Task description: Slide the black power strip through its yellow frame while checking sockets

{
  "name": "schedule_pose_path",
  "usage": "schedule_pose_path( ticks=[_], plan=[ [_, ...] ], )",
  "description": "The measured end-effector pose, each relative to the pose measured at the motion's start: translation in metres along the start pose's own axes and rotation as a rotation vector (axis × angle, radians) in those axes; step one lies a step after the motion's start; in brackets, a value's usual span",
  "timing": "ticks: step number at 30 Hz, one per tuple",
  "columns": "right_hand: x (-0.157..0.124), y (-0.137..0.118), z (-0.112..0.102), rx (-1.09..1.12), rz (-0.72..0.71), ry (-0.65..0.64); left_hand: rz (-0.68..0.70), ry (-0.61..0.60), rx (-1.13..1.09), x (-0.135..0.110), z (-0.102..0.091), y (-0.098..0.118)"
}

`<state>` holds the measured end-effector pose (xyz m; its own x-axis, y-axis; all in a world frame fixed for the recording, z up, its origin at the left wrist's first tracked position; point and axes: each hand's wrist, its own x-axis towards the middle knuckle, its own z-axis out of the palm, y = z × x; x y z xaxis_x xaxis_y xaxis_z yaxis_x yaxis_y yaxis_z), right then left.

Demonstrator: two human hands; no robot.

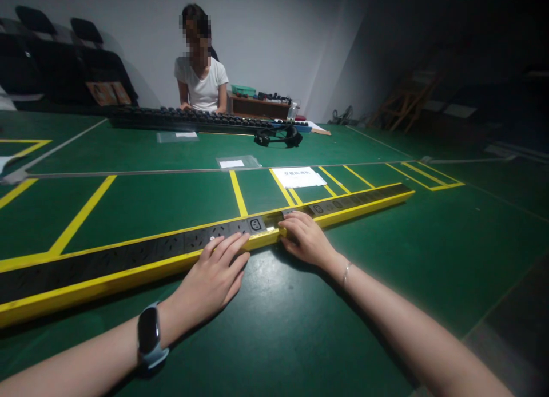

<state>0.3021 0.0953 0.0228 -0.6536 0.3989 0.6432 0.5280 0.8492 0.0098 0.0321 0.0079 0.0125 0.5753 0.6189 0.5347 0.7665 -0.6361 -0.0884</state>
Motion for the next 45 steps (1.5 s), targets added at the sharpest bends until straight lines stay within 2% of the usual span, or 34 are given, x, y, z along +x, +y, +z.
schedule_pose_path(
  ticks=[4,7,10,20,45],
  plan=[
    [-0.002,-0.001,-0.002,0.010,0.011,0.008,-0.009,-0.013,-0.007,-0.001,0.000,0.000],
    [-0.001,-0.006,-0.001,0.058,-0.038,-0.041,-0.012,-0.013,-0.008,-0.001,0.000,0.001],
    [0.000,-0.009,0.001,0.042,-0.022,-0.083,-0.013,-0.010,-0.011,-0.001,0.000,0.001],
    [-0.001,-0.011,0.005,-0.107,0.114,-0.046,-0.014,-0.004,-0.023,-0.001,0.000,0.001],
    [0.001,-0.015,0.001,-0.126,0.237,-0.025,-0.018,-0.012,-0.016,-0.001,-0.001,0.001]
  ],
)
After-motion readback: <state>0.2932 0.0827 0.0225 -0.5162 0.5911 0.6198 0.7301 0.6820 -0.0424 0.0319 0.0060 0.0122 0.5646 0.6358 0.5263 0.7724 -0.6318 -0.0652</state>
